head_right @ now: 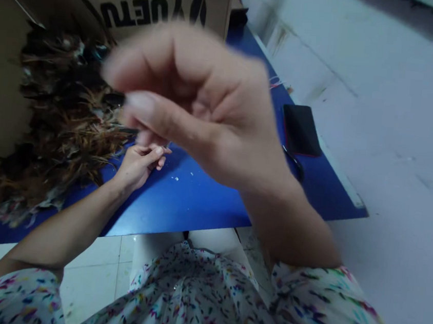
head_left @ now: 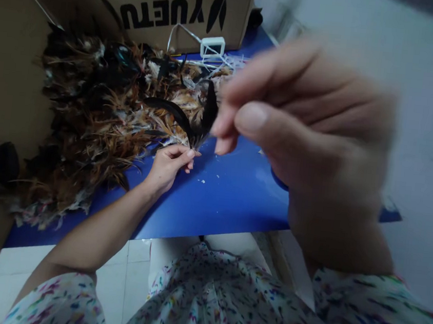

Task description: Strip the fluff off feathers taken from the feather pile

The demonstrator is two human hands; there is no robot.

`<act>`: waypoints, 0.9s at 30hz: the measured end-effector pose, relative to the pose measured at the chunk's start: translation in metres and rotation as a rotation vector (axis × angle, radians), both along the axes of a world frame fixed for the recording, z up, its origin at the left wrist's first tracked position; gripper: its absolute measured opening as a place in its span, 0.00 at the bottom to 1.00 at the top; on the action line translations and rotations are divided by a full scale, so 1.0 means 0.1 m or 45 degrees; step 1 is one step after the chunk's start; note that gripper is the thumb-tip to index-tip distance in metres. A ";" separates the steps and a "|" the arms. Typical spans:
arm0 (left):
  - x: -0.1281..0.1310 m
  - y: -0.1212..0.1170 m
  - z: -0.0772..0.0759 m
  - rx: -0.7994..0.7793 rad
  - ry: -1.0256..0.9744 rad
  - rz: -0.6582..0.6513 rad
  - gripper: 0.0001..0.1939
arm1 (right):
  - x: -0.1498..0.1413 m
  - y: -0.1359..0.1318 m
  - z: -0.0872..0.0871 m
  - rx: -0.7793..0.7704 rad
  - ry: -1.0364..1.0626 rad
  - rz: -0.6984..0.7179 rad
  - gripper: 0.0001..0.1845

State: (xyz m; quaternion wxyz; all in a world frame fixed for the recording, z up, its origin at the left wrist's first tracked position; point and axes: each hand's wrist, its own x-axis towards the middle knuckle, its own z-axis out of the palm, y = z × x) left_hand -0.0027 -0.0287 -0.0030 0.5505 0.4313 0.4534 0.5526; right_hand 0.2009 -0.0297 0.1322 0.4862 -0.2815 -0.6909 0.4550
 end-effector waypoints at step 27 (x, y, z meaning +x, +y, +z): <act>0.02 -0.06 0.07 -0.154 -0.076 -0.125 0.19 | -0.33 0.39 -1.08 -0.560 -0.135 0.044 0.11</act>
